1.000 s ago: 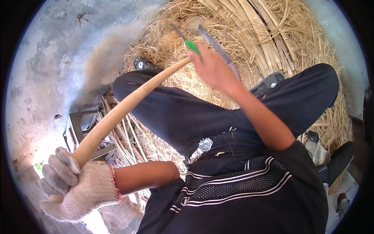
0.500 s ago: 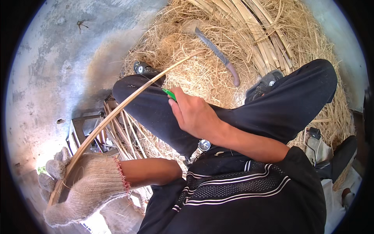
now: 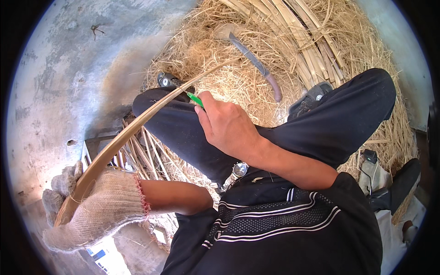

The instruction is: The person sits cross-legged on a straw-covered floor and uses a green-handled knife to shave the surface of a long, thin bamboo stick. They hold the stick with a gloved left hand and repeatedly scrape the blade along its length to remove the outer layer.

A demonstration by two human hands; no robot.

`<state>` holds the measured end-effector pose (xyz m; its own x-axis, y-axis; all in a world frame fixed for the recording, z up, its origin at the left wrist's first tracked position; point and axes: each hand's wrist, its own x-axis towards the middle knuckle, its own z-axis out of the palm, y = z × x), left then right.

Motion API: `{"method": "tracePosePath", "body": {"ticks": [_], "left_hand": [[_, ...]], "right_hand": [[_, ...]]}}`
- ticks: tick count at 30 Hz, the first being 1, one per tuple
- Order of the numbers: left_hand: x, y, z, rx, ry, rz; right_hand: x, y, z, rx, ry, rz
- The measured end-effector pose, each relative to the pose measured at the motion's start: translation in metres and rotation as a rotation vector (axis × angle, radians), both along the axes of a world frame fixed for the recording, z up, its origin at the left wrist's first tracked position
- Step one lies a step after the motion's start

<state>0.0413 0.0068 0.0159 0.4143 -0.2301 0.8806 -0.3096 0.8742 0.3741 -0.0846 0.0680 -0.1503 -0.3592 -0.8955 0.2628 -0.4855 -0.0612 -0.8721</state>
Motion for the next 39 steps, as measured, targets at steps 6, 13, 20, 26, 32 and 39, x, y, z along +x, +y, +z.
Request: {"method": "tracePosePath", "body": {"ticks": [6,13,20,26,32,39], "left_hand": [[-0.002,0.002,0.001,-0.006,-0.05,0.102],[-0.002,0.001,-0.003,-0.054,-0.181,0.311],[-0.001,-0.008,-0.005,-0.255,-0.535,0.917],[-0.001,-0.002,-0.005,-0.37,-0.715,1.232],[-0.002,0.007,-0.007,-0.445,-0.821,1.357],[-0.007,0.002,0.002,-0.376,-0.679,1.262]], "right_hand": [[-0.022,-0.012,-0.048,0.379,0.239,-0.055],[-0.011,-0.004,-0.032,0.098,0.147,-0.004],[-0.006,-0.01,-0.03,0.223,0.223,-0.011],[0.001,0.003,0.006,0.19,0.15,0.015],[-0.037,0.004,-0.05,0.336,0.226,-0.037],[-0.037,-0.012,-0.046,0.484,0.209,-0.02]]}}
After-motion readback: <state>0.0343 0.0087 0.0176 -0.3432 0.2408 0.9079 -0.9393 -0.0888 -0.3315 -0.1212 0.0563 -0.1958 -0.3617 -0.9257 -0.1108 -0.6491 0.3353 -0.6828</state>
